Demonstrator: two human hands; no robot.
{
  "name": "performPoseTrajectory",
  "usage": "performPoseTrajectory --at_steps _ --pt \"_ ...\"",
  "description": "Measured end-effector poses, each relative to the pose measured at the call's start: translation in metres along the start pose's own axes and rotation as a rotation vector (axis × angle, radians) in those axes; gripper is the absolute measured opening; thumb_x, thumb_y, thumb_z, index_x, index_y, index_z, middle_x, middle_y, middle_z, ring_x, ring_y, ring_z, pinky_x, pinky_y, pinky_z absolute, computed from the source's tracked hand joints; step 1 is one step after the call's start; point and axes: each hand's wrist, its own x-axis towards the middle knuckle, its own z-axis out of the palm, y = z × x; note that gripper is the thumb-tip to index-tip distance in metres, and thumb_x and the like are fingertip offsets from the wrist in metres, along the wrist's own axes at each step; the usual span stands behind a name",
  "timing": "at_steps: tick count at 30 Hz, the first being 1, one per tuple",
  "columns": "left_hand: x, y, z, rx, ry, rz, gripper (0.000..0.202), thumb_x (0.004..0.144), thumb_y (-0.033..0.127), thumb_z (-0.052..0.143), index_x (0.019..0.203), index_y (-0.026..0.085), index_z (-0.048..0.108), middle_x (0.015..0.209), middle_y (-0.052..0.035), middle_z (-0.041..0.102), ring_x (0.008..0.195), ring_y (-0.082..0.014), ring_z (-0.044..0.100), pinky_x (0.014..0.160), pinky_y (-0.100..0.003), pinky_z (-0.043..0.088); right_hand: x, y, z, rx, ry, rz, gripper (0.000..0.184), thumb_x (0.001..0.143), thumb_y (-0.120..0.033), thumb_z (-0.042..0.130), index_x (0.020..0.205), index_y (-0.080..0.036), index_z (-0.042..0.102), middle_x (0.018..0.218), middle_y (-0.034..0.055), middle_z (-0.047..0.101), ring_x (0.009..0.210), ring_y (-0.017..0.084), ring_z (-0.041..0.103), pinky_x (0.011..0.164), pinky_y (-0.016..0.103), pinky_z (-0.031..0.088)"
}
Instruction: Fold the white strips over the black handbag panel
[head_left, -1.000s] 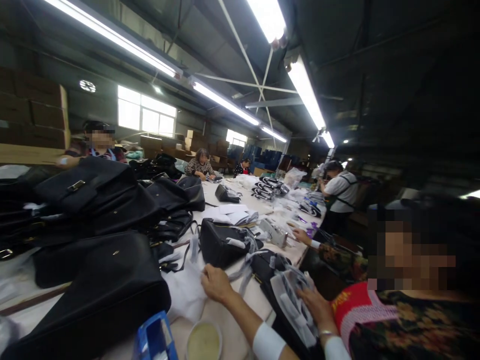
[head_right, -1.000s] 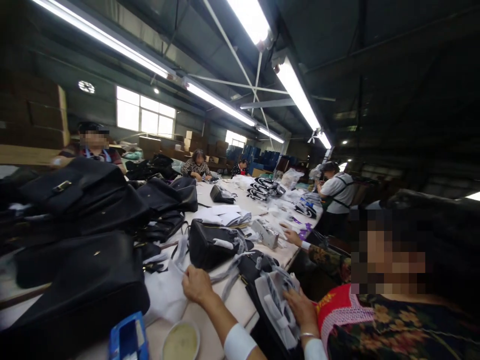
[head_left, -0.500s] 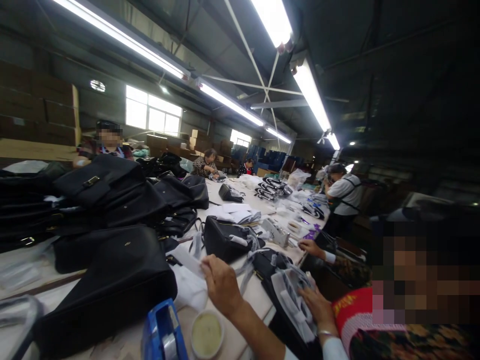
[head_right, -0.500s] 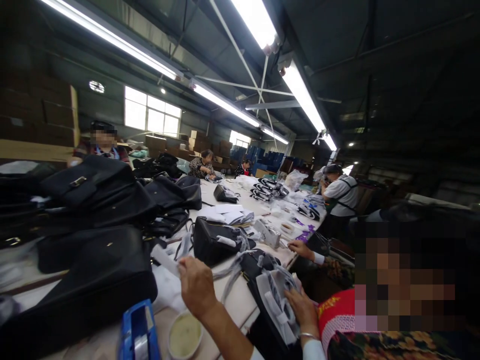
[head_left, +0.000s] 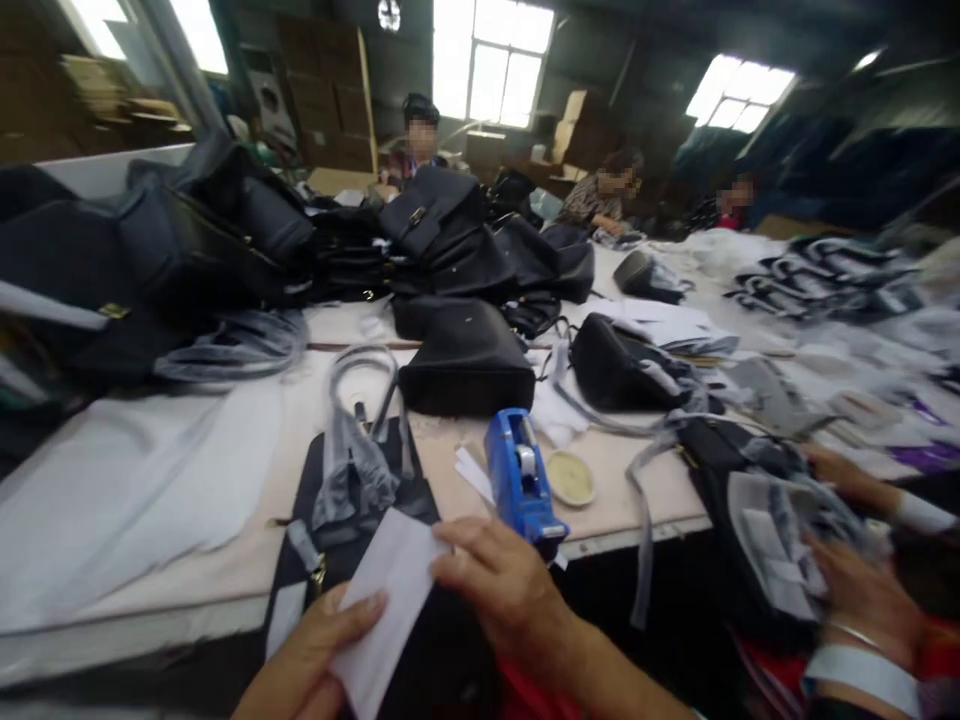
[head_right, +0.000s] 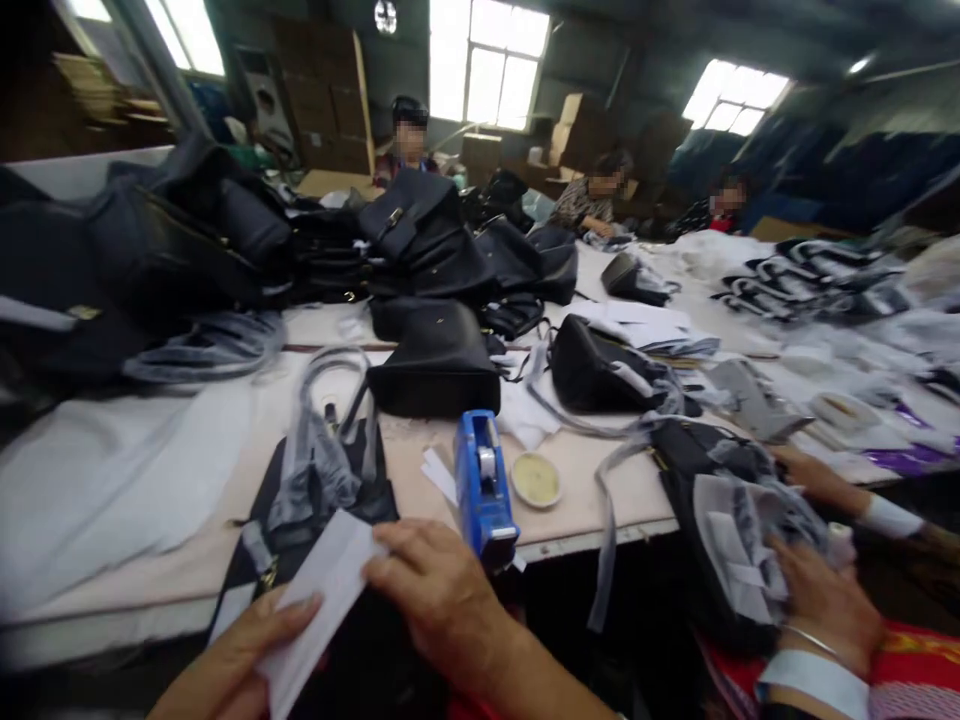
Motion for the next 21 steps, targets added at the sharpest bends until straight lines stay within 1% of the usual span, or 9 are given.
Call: performPoseTrajectory --at_steps 2,3,5,7,9,11,14,18,21 --pt "-0.002 0.001 -0.014 -0.006 0.026 0.035 0.041 0.069 0.028 0.080 0.106 0.014 0.068 0.097 -0.0093 0.074 0.082 -0.0246 0.070 0.067 -0.029 0.057 -0.019 0.005 0.003 0.108 0.072 0.322 0.024 0.096 -0.020 0.044 0.116 -0.023 0.055 0.120 0.0083 0.062 0.112 0.019 0.056 0.094 0.035 0.046" --pt "-0.002 0.002 -0.019 -0.004 0.068 0.088 0.041 0.072 0.027 0.078 0.109 0.014 0.066 0.099 -0.0090 0.074 0.084 -0.0230 0.070 0.068 -0.027 0.057 -0.032 0.006 0.007 0.162 0.070 0.487 0.022 0.096 -0.023 0.044 0.115 -0.023 0.055 0.115 0.0079 0.064 0.107 0.019 0.059 0.091 0.034 0.048" --pt "0.000 0.002 -0.026 0.011 0.178 0.199 0.043 0.075 0.024 0.075 0.115 0.014 0.063 0.105 -0.0083 0.073 0.090 -0.0221 0.070 0.072 -0.026 0.057 -0.061 0.006 0.019 0.294 -0.027 0.757 0.017 0.095 -0.030 0.045 0.105 -0.024 0.058 0.100 0.0054 0.068 0.094 0.020 0.064 0.083 0.032 0.050" --pt "0.001 0.001 -0.030 0.025 0.231 0.239 0.048 0.076 0.023 0.074 0.121 0.015 0.060 0.108 -0.0085 0.072 0.095 -0.0235 0.069 0.077 -0.029 0.058 -0.089 0.001 0.033 0.439 -0.165 0.918 0.017 0.092 -0.037 0.050 0.099 -0.024 0.059 0.095 0.0047 0.069 0.089 0.021 0.066 0.080 0.032 0.052" --pt "0.001 -0.003 -0.031 0.033 0.232 0.240 0.050 0.075 0.024 0.074 0.122 0.015 0.059 0.107 -0.0086 0.073 0.096 -0.0243 0.069 0.081 -0.031 0.058 -0.109 -0.008 0.043 0.500 -0.212 1.007 0.025 0.088 -0.040 0.055 0.109 -0.025 0.056 0.104 0.0063 0.069 0.095 0.023 0.066 0.082 0.032 0.052" --pt "0.001 -0.009 -0.028 0.029 0.192 0.241 0.052 0.075 0.026 0.075 0.123 0.014 0.059 0.107 -0.0089 0.073 0.097 -0.0249 0.069 0.085 -0.033 0.057 -0.121 -0.017 0.048 0.457 -0.215 1.034 0.038 0.083 -0.041 0.060 0.118 -0.027 0.051 0.115 0.0073 0.065 0.104 0.024 0.063 0.087 0.034 0.051" --pt "0.002 -0.019 -0.021 0.016 0.129 0.248 0.053 0.077 0.030 0.073 0.126 0.014 0.057 0.110 -0.0096 0.072 0.100 -0.0256 0.068 0.089 -0.036 0.054 -0.131 -0.024 0.052 0.296 -0.236 0.900 0.047 0.072 -0.037 0.073 0.113 -0.029 0.052 0.120 0.0068 0.061 0.111 0.027 0.059 0.091 0.036 0.050" --pt "0.004 -0.030 -0.014 0.030 0.127 0.262 0.056 0.078 0.033 0.072 0.129 0.016 0.055 0.112 -0.0097 0.072 0.100 -0.0260 0.068 0.095 -0.039 0.051 -0.145 -0.022 0.069 0.033 -0.218 0.632 0.022 0.073 -0.028 0.069 0.090 -0.028 0.055 0.097 0.0066 0.065 0.093 0.027 0.065 0.078 0.035 0.054" --pt "0.005 -0.035 -0.009 0.049 0.100 0.290 0.055 0.080 0.036 0.070 0.129 0.017 0.056 0.118 -0.0097 0.069 0.108 -0.0269 0.064 0.101 -0.041 0.046 -0.152 -0.019 0.080 -0.133 -0.192 0.580 0.017 0.070 -0.021 0.066 0.081 -0.028 0.055 0.089 0.0067 0.065 0.082 0.028 0.066 0.073 0.037 0.054"
